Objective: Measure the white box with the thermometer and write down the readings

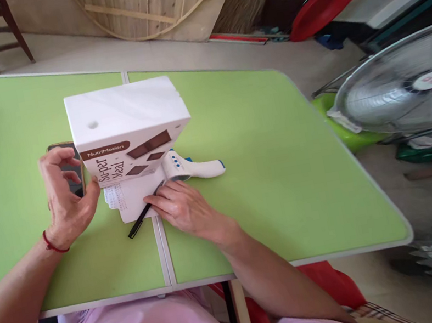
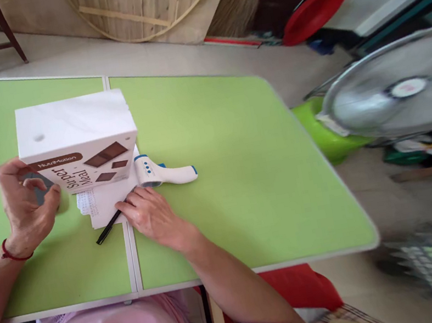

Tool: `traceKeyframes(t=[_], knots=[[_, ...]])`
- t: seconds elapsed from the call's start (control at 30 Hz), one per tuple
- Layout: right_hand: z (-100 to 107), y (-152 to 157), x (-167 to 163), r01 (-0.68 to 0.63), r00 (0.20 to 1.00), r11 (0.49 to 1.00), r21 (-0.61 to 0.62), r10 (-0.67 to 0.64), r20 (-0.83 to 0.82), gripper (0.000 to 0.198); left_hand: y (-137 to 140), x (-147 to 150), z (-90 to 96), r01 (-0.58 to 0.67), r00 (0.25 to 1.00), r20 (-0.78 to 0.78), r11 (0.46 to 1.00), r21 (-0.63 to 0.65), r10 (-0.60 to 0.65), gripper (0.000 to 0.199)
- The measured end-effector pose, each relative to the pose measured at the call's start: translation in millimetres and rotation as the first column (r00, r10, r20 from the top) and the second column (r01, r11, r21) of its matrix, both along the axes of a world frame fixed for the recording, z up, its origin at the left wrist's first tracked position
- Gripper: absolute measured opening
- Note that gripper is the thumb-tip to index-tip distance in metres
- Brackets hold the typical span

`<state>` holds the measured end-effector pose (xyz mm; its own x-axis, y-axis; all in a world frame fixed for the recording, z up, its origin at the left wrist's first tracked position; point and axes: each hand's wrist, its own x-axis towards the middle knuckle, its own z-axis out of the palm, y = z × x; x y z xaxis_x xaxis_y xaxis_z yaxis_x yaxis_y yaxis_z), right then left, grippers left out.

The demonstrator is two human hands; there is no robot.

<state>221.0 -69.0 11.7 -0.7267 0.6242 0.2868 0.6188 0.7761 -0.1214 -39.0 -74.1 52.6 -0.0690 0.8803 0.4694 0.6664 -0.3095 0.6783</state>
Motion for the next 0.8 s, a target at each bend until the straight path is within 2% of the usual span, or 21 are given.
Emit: traceKeyframes(t=[0.03, 0.1, 0.17, 0.2, 0.23, 0.27, 0.33, 0.4, 0.47, 0.57, 0.67, 0.73, 0.8], knots=[[0.8, 0.7, 0.8, 0.000, 1.000, 1.000, -0.005, 0.000, -0.015, 0.024, -2.8, 0.2, 4.0, -0.003, 1.000, 0.011, 0.999, 0.033, 0.003, 0.028], [2.2, 2.7, 1.6, -0.005, 0.995, 1.000, -0.019, 0.003, -0.103, 0.023, -7.4, 1.2, 9.2, 0.001, 0.999, 0.045, 0.957, 0.290, -0.015, 0.019], [3.6, 4.0, 1.3, -0.034, 0.959, 0.999, -0.039, 0.021, -0.284, 0.016, -10.7, 4.1, 9.3, 0.233, 0.971, -0.116, 0.928, 0.290, -0.208, 0.011], [4.5, 3.8, 0.7, -0.049, 0.919, 0.998, -0.041, 0.029, -0.392, 0.012, -12.0, 6.7, 7.6, 0.342, 0.932, -0.224, 0.893, 0.293, -0.284, 0.005], [5.7, 2.9, -0.2, -0.059, 0.868, 0.997, -0.041, 0.031, -0.496, 0.008, -13.4, 10.1, 5.1, 0.425, 0.877, -0.349, 0.873, 0.241, -0.331, 0.004], [7.2, 1.1, -1.1, -0.062, 0.810, 0.997, -0.046, 0.023, -0.586, 0.006, -14.9, 14.4, 2.5, 0.459, 0.807, -0.475, 0.880, 0.127, -0.352, 0.008], [11.5, -4.7, -3.3, -0.054, 0.711, 0.993, -0.109, -0.038, -0.702, 0.008, -19.4, 24.7, -1.4, 0.421, 0.628, -0.648, 0.888, -0.184, -0.432, 0.013], [16.8, -12.2, -6.1, -0.070, 0.666, 0.968, -0.241, -0.135, -0.734, 0.011, -26.8, 36.3, -0.5, 0.305, 0.458, -0.685, 0.824, -0.478, -0.567, 0.018], [21.9, -19.5, -10.5, -0.115, 0.657, 0.923, -0.367, -0.207, -0.725, 0.022, -37.2, 47.5, 5.9, 0.232, 0.371, -0.674, 0.766, -0.599, -0.639, 0.036], [25.3, -27.3, -21.4, -0.149, 0.664, 0.856, -0.495, -0.284, -0.692, 0.025, -54.3, 60.5, 20.2, 0.134, 0.334, -0.702, 0.768, -0.626, -0.630, 0.052], [21.7, -30.6, -34.1, -0.065, 0.667, 0.822, -0.565, -0.385, -0.637, 0.010, -65.6, 66.6, 29.7, 0.080, 0.325, -0.701, 0.758, -0.648, -0.634, 0.049], [16.8, -30.6, -40.2, -0.023, 0.663, 0.817, -0.576, -0.419, -0.621, 0.006, -69.1, 66.6, 30.6, 0.082, 0.346, -0.696, 0.760, -0.645, -0.629, 0.048], [11.3, -29.2, -43.5, -0.007, 0.667, 0.814, -0.580, -0.429, -0.610, 0.006, -71.2, 64.8, 28.1, 0.122, 0.422, -0.680, 0.781, -0.612, -0.599, 0.048]])
